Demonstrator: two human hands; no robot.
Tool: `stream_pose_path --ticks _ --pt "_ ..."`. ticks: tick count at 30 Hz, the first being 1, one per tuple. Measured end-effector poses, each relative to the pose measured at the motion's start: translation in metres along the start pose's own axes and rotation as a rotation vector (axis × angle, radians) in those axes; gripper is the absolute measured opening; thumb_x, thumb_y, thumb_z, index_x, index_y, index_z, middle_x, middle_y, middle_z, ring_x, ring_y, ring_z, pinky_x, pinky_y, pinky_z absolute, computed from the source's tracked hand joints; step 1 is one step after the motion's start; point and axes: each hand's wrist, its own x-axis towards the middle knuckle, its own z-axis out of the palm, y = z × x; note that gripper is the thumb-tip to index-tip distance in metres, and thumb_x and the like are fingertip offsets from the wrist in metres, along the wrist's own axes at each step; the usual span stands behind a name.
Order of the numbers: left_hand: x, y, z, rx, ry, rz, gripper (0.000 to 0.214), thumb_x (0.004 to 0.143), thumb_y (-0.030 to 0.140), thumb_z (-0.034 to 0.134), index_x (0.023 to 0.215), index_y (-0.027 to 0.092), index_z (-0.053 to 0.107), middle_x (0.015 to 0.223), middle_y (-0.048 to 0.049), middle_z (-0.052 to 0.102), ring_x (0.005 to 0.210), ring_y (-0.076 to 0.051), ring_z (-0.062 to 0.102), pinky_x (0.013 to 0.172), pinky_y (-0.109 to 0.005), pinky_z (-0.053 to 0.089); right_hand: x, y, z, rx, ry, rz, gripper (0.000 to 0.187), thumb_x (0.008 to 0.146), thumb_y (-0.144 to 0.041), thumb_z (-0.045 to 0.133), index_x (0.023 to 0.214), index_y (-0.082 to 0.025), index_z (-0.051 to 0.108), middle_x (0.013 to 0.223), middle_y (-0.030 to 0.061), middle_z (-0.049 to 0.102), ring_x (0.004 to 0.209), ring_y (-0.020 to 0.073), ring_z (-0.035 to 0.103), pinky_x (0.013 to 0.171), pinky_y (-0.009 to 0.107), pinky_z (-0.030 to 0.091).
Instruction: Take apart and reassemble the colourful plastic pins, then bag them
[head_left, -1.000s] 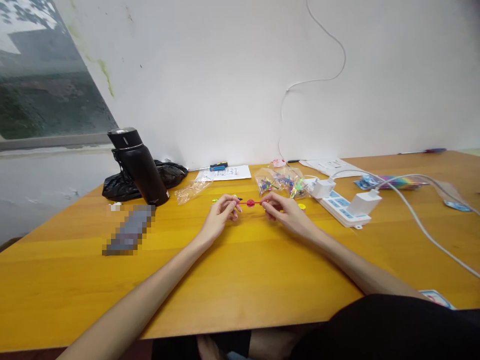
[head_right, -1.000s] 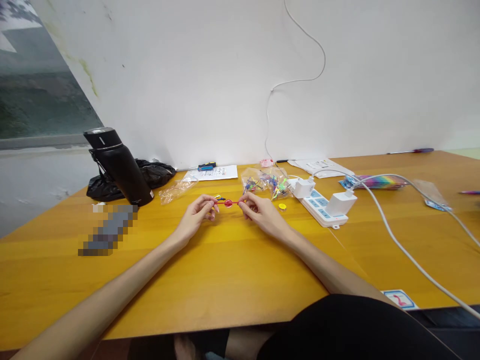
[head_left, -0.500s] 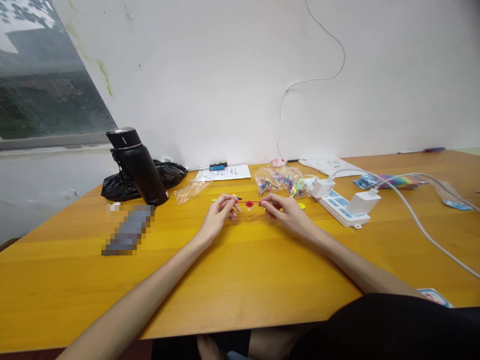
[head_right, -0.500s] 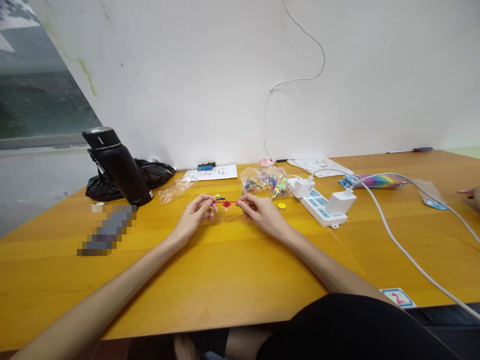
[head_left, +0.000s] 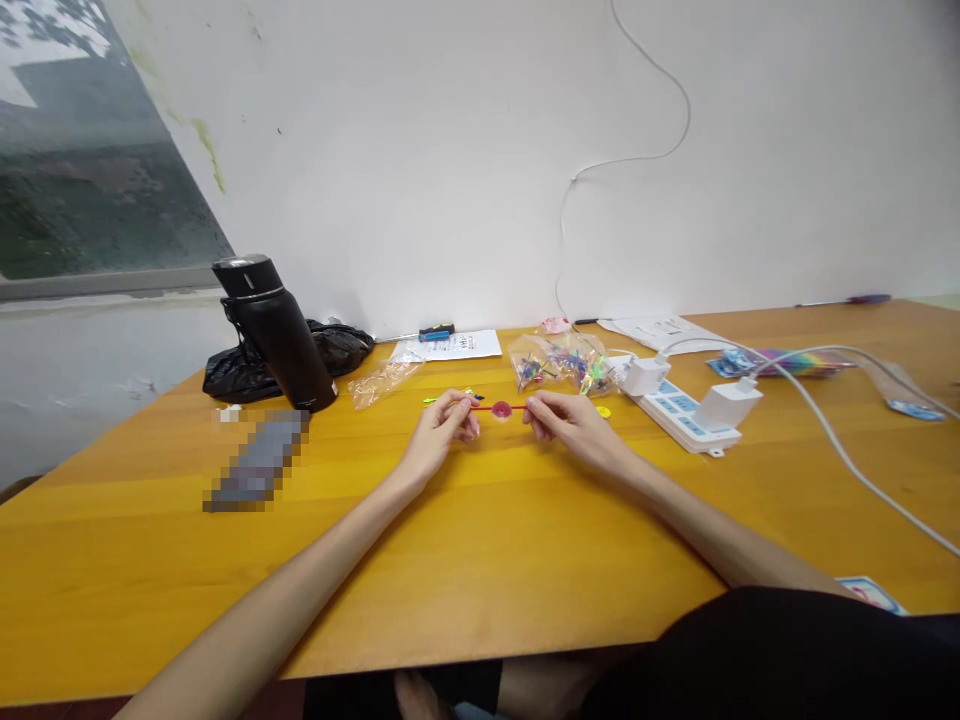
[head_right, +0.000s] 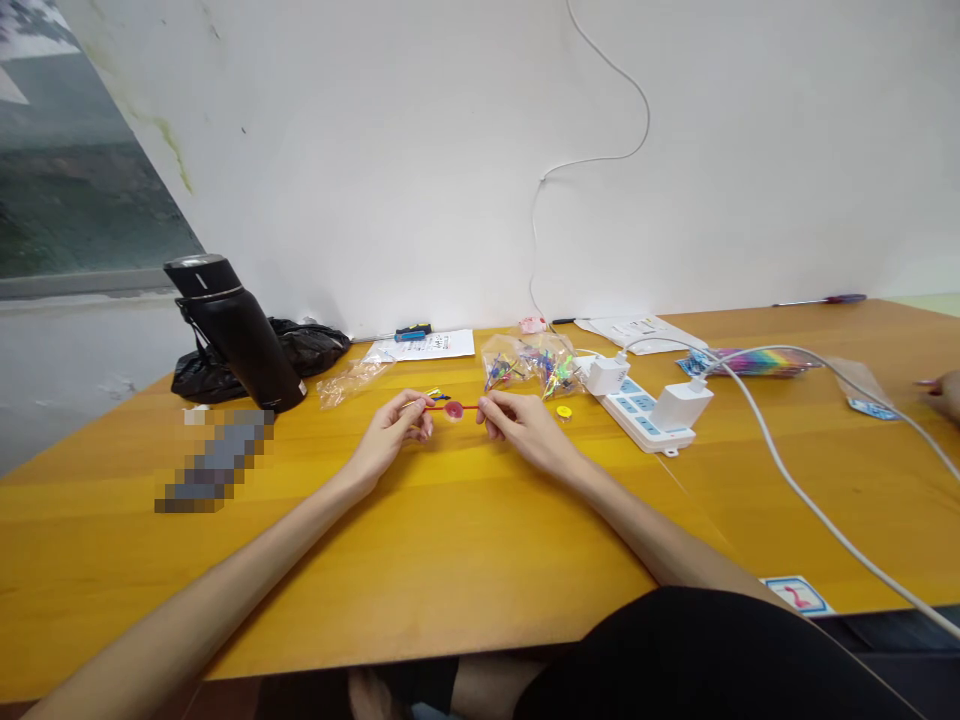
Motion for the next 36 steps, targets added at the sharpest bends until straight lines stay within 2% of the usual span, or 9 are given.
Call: stream_pose_path --ticks 7,17,22,24,26,29,32,34,36 --pt "-0.001 -0.001 0.0 -0.031 -0.038 -0.017 0.035 0.09 0.05 0.066 0.102 0.018 0.062 0.084 -0.0018 0.064 0.071 -0.011 0.059 0.066 -0.023 0.05 0.001 0.002 0.001 0.088 -0.035 0.02 0.04 0.103 -0.053 0.048 0.085 -0.019 0.062 0.071 -0.0002 0.06 0.067 0.0158 0.056 0.065 0.029 0.042" --pt "-0.004 0.0 0.003 0.079 -0.142 -0.015 0.03 0.092 0.047 0.063 0.101 0.018 0.062 0.084 -0.0026 0.063 0.077 -0.014 0.059 0.069 -0.024 0.049 0.002 -0.001 0.002 0.264 -0.088 0.019 0.034 0.1 -0.051 0.056 0.084 -0.02 0.057 0.072 -0.0012 0.059 0.065 0.0137 0.054 0.066 0.029 0.043" --pt "-0.017 0.017 0.012 0.444 -0.074 0.198 0.029 0.092 0.043 0.066 0.114 0.024 0.063 0.105 -0.006 0.064 0.089 -0.018 0.06 0.076 -0.028 0.049 -0.003 -0.006 0.005 0.212 -0.191 0.056 0.037 0.098 -0.056 0.057 0.088 -0.02 0.06 0.073 -0.0006 0.06 0.068 0.0149 0.056 0.068 0.029 0.044" --pt "-0.023 0.022 0.016 0.589 -0.118 0.318 0.023 0.091 0.036 0.067 0.111 0.025 0.066 0.111 -0.0068 0.064 0.098 -0.02 0.06 0.085 -0.032 0.049 -0.004 -0.007 0.006 0.201 -0.238 0.069 0.039 0.096 -0.058 0.058 0.088 -0.02 0.059 0.072 -0.0006 0.061 0.067 0.0152 0.056 0.067 0.029 0.044" --pt "-0.026 0.024 0.018 0.664 -0.208 0.386 0.015 0.092 0.03 0.064 0.106 0.024 0.068 0.106 -0.0062 0.065 0.097 -0.02 0.06 0.088 -0.032 0.047 -0.005 -0.006 0.008 0.191 -0.268 0.066 0.04 0.096 -0.059 0.058 0.086 -0.02 0.058 0.071 -0.0006 0.061 0.066 0.015 0.056 0.066 0.029 0.043" --pt "-0.023 0.022 0.015 0.719 -0.266 0.404 0.012 0.096 0.026 0.058 0.1 0.022 0.069 0.094 -0.0049 0.065 0.085 -0.018 0.059 0.08 -0.03 0.047 -0.004 -0.005 0.008 0.189 -0.272 0.054 0.039 0.099 -0.057 0.055 0.088 -0.02 0.059 0.073 0.0001 0.061 0.066 0.0148 0.055 0.067 0.029 0.044" --pt "-0.013 0.021 -0.003 0.822 -0.15 0.406 0.015 0.098 0.027 0.054 0.097 0.022 0.068 0.098 -0.0067 0.067 0.084 -0.019 0.061 0.08 -0.031 0.046 -0.003 -0.005 0.007 0.187 -0.228 0.06 0.038 0.102 -0.054 0.049 0.097 -0.019 0.061 0.076 0.0007 0.062 0.07 0.0152 0.057 0.069 0.029 0.045" --pt "-0.005 0.024 -0.024 0.981 0.029 0.383 0.015 0.097 0.029 0.053 0.095 0.022 0.066 0.099 -0.008 0.068 0.088 -0.022 0.063 0.081 -0.033 0.045 -0.003 -0.005 0.006 0.172 -0.208 0.069 0.038 0.103 -0.053 0.048 0.098 -0.019 0.062 0.077 0.0008 0.061 0.071 0.0154 0.058 0.07 0.029 0.046" --pt "0.001 0.029 -0.048 1.179 0.152 0.27 0.015 0.097 0.031 0.053 0.093 0.022 0.064 0.099 -0.0091 0.07 0.087 -0.024 0.064 0.078 -0.034 0.045 -0.003 -0.005 0.006 0.161 -0.211 0.072 0.038 0.103 -0.053 0.048 0.097 -0.018 0.062 0.076 0.0007 0.061 0.071 0.0153 0.058 0.07 0.029 0.046"
